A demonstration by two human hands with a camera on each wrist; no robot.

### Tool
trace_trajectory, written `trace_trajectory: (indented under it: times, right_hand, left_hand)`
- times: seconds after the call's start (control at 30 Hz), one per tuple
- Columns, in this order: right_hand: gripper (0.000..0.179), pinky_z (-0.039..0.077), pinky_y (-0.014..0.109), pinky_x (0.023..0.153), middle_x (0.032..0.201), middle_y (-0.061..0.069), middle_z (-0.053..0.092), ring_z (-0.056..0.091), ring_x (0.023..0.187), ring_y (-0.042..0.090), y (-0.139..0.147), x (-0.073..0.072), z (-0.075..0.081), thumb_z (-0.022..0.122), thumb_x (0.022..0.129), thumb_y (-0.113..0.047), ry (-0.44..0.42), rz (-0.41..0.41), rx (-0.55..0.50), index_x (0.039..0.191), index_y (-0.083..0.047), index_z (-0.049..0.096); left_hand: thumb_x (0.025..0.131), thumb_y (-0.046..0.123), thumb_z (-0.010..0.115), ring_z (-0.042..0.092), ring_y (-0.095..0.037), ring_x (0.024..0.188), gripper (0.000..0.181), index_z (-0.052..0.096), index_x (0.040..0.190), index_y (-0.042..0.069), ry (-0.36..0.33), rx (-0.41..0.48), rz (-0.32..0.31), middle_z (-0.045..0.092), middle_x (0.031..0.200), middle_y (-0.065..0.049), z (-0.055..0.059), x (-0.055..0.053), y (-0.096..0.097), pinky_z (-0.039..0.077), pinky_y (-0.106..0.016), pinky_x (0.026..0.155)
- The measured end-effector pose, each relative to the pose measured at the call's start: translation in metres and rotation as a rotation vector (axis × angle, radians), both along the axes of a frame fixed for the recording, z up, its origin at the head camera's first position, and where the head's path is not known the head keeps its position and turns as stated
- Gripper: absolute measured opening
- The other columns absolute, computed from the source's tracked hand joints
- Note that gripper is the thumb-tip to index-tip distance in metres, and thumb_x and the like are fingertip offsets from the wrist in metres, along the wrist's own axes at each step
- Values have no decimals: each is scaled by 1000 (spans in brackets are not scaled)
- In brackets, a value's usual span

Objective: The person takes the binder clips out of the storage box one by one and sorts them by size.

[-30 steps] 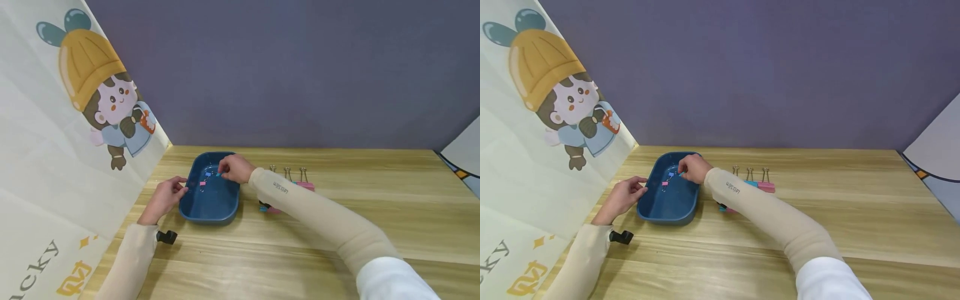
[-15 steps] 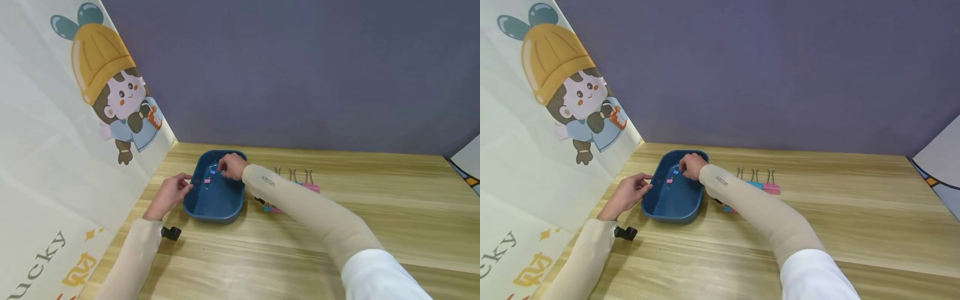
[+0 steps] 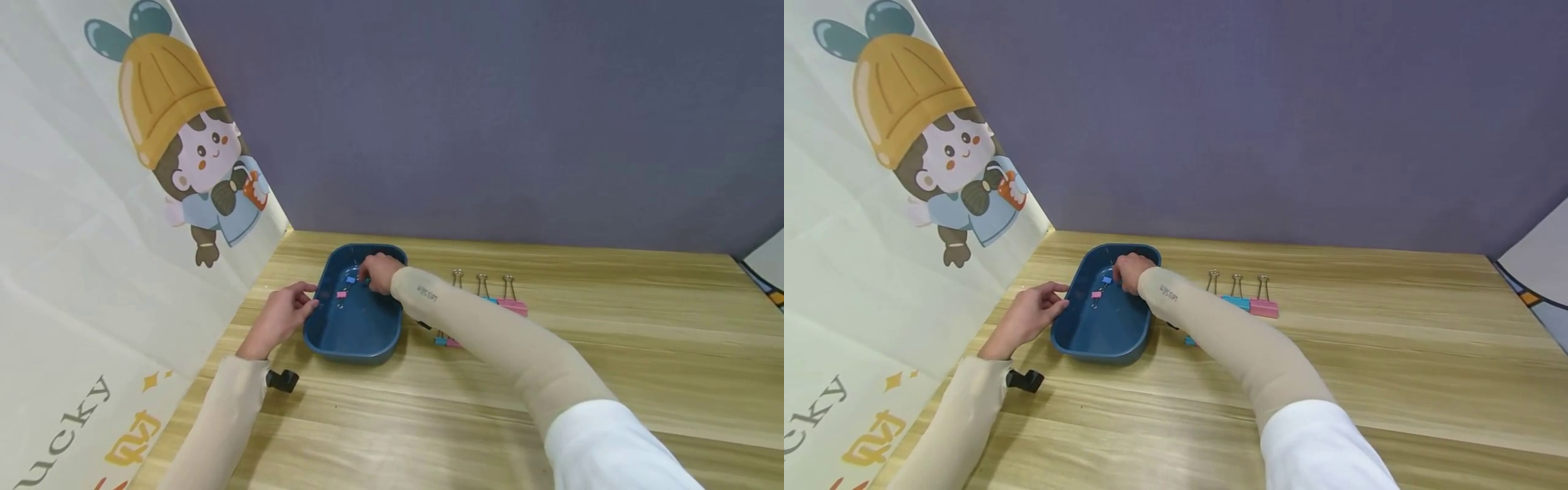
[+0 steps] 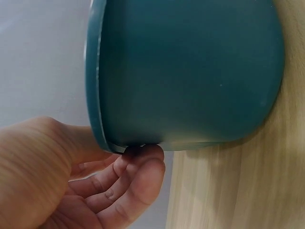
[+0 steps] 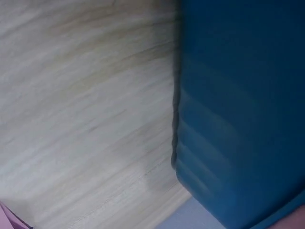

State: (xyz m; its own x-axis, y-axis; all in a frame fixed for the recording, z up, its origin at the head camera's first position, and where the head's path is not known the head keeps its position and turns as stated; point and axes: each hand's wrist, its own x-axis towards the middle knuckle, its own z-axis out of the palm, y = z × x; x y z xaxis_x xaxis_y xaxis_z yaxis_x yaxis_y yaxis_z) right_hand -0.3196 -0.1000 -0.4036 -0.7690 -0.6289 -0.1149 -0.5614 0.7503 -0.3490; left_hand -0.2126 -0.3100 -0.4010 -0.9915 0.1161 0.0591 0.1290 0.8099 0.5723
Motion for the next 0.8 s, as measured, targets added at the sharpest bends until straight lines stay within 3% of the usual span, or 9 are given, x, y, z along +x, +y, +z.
trace_trajectory:
  times: [0.23, 0.5, 0.8]
  right_hand:
    - [27, 48, 30, 85, 111, 2, 64, 58, 102, 17, -1, 1, -3, 63, 86, 1, -8, -5, 23, 108, -12, 70]
    - [16, 48, 27, 73, 91, -3, 63, 57, 81, 13, -2, 2, -4, 67, 84, -3, 11, -31, 44, 93, -16, 69]
    - [11, 47, 27, 64, 77, -4, 61, 57, 70, 13, -2, 1, -4, 72, 82, -9, 12, -33, -5, 77, -17, 66]
  left_hand:
    - [92, 8, 60, 60, -20, 71, 29, 58, 119, -4, 5, 5, 1, 62, 83, -10, 0, 0, 0, 51, -29, 60]
    - [93, 9, 60, 60, -19, 71, 30, 58, 120, -3, -11, 5, 3, 62, 84, -10, -1, -1, -1, 51, -29, 60]
    - [93, 9, 60, 60, -20, 73, 30, 58, 121, -3, -20, -3, 13, 62, 85, -10, -1, -2, -1, 52, -29, 62]
